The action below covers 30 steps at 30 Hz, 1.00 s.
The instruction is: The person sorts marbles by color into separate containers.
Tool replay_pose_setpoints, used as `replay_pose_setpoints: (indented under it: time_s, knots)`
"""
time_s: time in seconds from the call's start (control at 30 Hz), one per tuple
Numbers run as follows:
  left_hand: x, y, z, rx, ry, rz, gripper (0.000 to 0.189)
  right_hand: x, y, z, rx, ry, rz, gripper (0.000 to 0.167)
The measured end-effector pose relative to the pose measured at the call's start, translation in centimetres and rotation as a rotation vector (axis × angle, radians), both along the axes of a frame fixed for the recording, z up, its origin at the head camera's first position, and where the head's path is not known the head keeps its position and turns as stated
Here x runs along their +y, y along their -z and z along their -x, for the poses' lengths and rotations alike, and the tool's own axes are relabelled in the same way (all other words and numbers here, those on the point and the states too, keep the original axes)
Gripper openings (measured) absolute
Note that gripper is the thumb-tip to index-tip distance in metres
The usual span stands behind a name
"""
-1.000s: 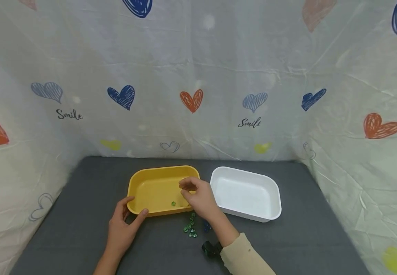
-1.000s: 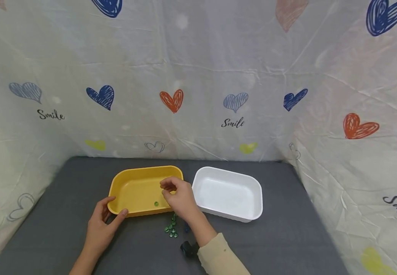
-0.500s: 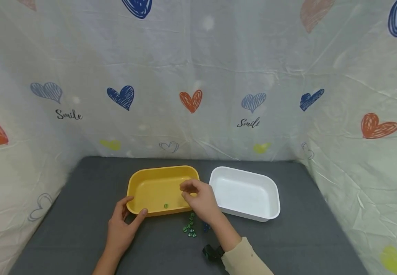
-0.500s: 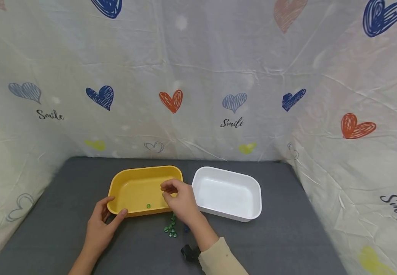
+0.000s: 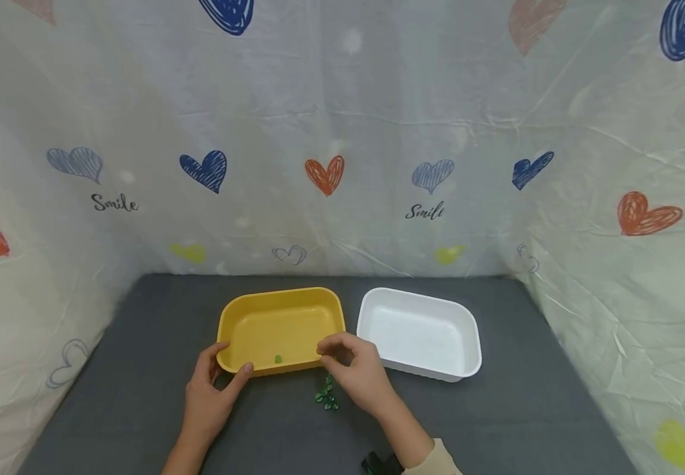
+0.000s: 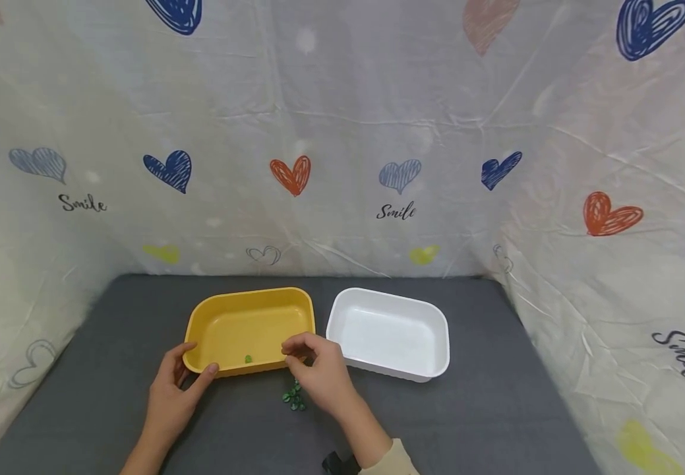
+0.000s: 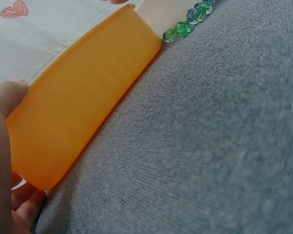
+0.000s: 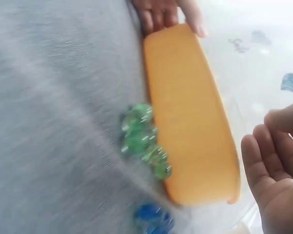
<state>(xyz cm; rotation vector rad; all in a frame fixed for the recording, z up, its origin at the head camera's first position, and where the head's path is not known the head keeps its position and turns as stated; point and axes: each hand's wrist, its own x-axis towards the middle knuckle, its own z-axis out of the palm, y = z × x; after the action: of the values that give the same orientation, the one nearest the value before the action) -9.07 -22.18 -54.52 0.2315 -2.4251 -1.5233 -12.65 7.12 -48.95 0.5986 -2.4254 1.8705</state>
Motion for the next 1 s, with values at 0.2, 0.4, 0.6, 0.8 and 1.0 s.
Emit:
replay_pose_setpoints:
  time_s: [0.2, 0.4, 0.6, 0.8, 1.0]
  knots:
    - [0.0, -0.3, -0.1, -0.007, 0.004, 0.002, 0.073, 0.9, 1.1, -1.3, -0.037, -0.044, -0.013, 0.021]
    - [-0.1, -0.2, 0.0, 0.005, 0.010, -0.001, 0.072, 1.6, 2.2, -2.4, -0.038, -0.052, -0.049, 0.023]
    - [-0.1, 0.0, 0.0, -0.011, 0.000, 0.002, 0.073, 2.3, 2.8, -3.2, -0.039, -0.040, -0.037, 0.025]
    - [0.3, 0.2, 0.0, -0.013, 0.007, -0.025, 0.073, 2.9, 3.1, -3.7, -0.034, -0.023, -0.054, 0.026]
    - [0.2, -0.3, -0.1, -0.020, 0.009, -0.046, 0.073, 3.0, 3.5, -4.2, -0.034, -0.046, -0.035, 0.027]
